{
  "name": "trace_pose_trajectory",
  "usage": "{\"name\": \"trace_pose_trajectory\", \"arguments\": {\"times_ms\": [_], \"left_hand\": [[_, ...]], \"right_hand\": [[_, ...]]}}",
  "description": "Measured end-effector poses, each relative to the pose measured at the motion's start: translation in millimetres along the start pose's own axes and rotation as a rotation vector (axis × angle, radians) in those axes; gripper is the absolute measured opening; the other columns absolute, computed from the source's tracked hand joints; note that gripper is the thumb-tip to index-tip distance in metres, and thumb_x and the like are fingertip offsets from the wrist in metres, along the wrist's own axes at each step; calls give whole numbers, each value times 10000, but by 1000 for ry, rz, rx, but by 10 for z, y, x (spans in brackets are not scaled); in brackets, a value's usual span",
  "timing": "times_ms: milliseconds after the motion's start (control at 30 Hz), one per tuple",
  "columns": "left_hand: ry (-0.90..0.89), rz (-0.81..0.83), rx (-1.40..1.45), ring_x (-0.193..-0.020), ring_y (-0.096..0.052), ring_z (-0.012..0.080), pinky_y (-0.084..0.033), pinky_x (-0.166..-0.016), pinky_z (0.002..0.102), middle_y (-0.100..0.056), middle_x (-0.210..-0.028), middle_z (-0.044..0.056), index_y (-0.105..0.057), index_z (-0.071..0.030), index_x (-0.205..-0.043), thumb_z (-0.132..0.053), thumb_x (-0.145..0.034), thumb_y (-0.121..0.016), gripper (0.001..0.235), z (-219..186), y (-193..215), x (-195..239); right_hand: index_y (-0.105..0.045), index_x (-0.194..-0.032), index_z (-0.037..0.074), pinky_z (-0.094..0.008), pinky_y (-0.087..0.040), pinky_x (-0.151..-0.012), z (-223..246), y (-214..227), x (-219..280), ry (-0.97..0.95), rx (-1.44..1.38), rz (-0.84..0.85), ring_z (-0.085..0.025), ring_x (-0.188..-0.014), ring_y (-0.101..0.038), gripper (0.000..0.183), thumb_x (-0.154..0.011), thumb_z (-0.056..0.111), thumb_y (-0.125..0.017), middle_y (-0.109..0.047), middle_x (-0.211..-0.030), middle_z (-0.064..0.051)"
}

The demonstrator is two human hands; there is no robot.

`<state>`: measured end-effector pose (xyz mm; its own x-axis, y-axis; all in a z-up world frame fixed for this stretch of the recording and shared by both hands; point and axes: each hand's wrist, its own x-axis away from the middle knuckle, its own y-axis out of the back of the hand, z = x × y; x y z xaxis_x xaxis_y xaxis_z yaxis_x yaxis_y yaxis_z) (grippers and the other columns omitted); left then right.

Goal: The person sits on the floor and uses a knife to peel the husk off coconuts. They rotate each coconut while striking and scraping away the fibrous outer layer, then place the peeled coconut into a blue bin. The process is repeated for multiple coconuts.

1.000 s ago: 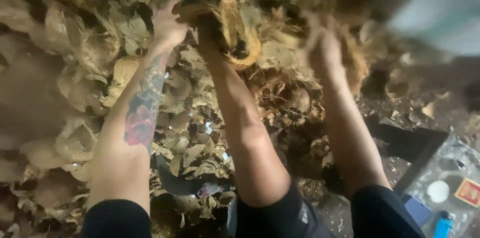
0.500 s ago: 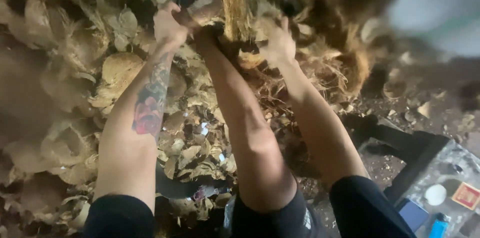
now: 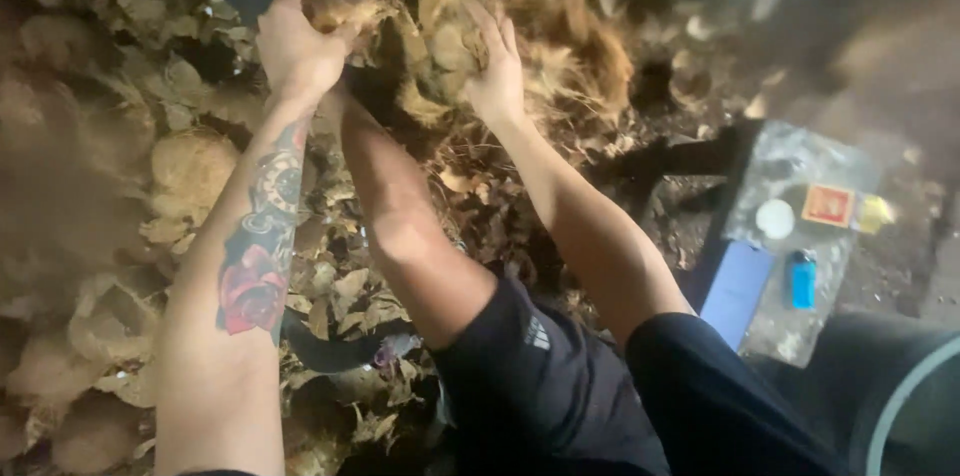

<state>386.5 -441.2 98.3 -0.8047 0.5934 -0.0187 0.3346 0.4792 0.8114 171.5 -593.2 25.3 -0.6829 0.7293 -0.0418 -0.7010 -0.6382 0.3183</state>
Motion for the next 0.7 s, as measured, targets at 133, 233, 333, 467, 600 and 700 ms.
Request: {"name": "trace_pose_trajectory", "arguments": {"times_ms": [133,233,333,467,600,700], "left_hand": [[-163,-106,-45,-892,-759,308,-529,-789,466,-817,-1044,74,-745,-178,-1157,-290,-812,-988,436,-42,-152,44],[-135,14,66,-1045,-698,266,-486,-901,421,-755,-1174,55,-727,-176,-1248,-294,-858,-952,465,5,-368,30],[46,463,177,-1334,-571,271,-472,-1085,422,-560,-1472,121,-561,-155,-1477,-171,-962,-777,559,-289,-257,234],[168,947,-35,-1580,-301,260,-227,-1302,470,-245,-1747,31,-287,-195,-1657,-168,-1057,-562,660,-443,-163,279],[118,1101,-91,-1621,-182,200,-131,-1315,337,-129,-1770,22,-147,-183,-1691,-299,-1045,-572,782,-47,-455,24],[241,1104,-229,-1640,-122,178,-87,-1337,392,-98,-1777,-66,-149,-287,-1695,-308,-1079,-504,711,-331,-212,3]], "right_hand": [[-380,-1608,289,-464,-585,-1120,224,142,1,76,133,-71,-350,-1448,-457,1039,-725,-248,-494,-457,-1546,-152],[-202,-1651,366,-641,-225,-1203,384,172,30,-129,406,55,-316,-1501,-241,853,-911,143,-563,-281,-1626,-43],[-21,-1685,334,-683,86,-1269,-94,-12,189,-284,538,239,-321,-1654,17,815,-1057,232,-531,-43,-1813,-5],[75,-1704,221,-584,165,-1314,-775,-296,338,-189,382,246,-352,-1664,93,1123,-811,-174,-480,16,-1816,-58],[74,-1699,238,-537,172,-1316,-832,-454,255,-285,469,283,-279,-1646,128,1148,-819,-162,-545,19,-1806,-73],[188,-1655,359,-559,209,-1300,-993,-573,172,-297,409,299,-312,-1649,159,1261,-749,-184,-502,68,-1809,-26]]}}
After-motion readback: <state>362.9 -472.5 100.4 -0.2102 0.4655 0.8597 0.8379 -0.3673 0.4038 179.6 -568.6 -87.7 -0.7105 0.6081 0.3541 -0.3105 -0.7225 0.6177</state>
